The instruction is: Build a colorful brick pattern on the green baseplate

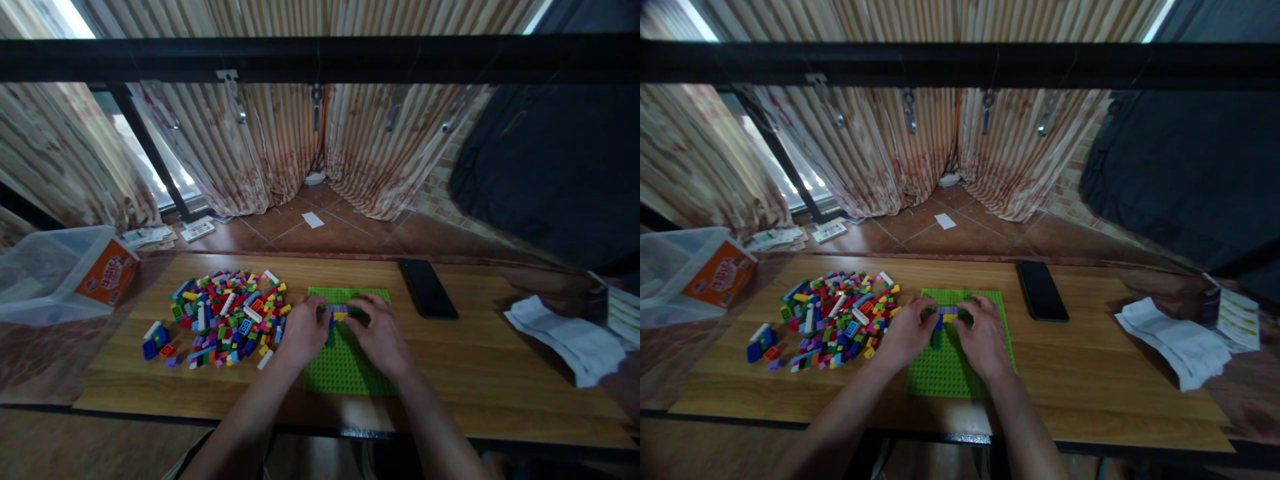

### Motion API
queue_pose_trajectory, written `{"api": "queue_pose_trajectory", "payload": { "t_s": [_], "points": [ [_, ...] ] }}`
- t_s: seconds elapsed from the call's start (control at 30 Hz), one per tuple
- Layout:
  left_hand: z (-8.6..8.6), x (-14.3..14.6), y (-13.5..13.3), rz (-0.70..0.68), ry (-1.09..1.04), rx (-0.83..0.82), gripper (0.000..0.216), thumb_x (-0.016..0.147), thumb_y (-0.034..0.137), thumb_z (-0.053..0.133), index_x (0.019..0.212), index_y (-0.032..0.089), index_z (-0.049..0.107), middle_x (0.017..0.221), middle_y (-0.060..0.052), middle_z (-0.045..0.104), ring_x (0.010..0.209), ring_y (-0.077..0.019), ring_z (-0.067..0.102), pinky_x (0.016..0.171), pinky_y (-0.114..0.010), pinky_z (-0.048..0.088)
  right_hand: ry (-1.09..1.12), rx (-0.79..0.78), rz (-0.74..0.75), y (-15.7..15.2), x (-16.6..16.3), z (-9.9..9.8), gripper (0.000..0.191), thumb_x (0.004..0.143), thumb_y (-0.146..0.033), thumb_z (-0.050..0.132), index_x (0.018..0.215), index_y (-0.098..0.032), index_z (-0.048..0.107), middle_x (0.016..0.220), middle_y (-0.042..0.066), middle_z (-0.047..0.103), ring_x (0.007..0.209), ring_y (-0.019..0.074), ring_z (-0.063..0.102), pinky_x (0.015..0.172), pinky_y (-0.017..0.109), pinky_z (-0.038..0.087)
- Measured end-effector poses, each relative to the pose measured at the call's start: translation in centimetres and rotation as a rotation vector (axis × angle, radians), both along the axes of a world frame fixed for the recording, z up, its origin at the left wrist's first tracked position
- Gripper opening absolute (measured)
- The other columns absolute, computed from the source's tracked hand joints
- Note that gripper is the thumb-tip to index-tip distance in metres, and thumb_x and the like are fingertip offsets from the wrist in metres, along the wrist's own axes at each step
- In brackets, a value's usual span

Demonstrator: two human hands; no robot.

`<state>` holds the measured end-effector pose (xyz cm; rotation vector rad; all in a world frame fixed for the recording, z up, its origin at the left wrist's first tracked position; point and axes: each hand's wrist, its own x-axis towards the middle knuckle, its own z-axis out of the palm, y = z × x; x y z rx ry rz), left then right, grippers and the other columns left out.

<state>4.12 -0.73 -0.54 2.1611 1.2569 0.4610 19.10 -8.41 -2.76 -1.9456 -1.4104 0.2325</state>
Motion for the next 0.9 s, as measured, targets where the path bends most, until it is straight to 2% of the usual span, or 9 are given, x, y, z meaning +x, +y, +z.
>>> {"api": "queue_pose_trajectory", "payload": {
  "t_s": [0.23, 0.53, 0.9],
  "points": [
    [0.0, 0.7, -0.6, 0.028, 0.038, 0.033, 0.025, 0.087, 0.027, 0.053, 0.106, 0.018, 0.066, 0.098, -0.007, 0.067, 0.08, -0.0184, 0.064, 0.075, -0.029, 0.048, 0.003, -0.027, -0.141, -0.1, 0.8, -0.2, 0.031, 0.083, -0.037, 0.054, 0.101, -0.018, 0.07, 0.113, 0.013, 0.06, 0.111, 0.0275, 0.054, 0.097, 0.045, 0.042],
    [0.2, 1.1, -0.7, 0.047, 0.097, 0.053, 0.024, 0.086, 0.029, 0.055, 0.105, 0.02, 0.067, 0.103, -0.006, 0.067, 0.082, -0.0184, 0.065, 0.077, -0.028, 0.048, -0.032, -0.056, -0.146, -0.1, 0.3, -0.4, 0.033, 0.081, -0.039, 0.057, 0.105, -0.02, 0.069, 0.116, 0.013, 0.059, 0.112, 0.0293, 0.052, 0.096, 0.048, 0.041],
    [0.6, 1.0, -0.2, 0.033, 0.108, -0.007, 0.029, 0.089, 0.017, 0.045, 0.11, 0.017, 0.065, 0.111, -0.01, 0.066, 0.101, -0.0207, 0.064, 0.09, -0.03, 0.047, 0.031, -0.029, -0.044, -0.4, 0.3, -0.1, 0.024, 0.077, -0.031, 0.063, 0.098, -0.026, 0.072, 0.118, 0.008, 0.057, 0.114, 0.0262, 0.051, 0.098, 0.046, 0.04]
  ]
}}
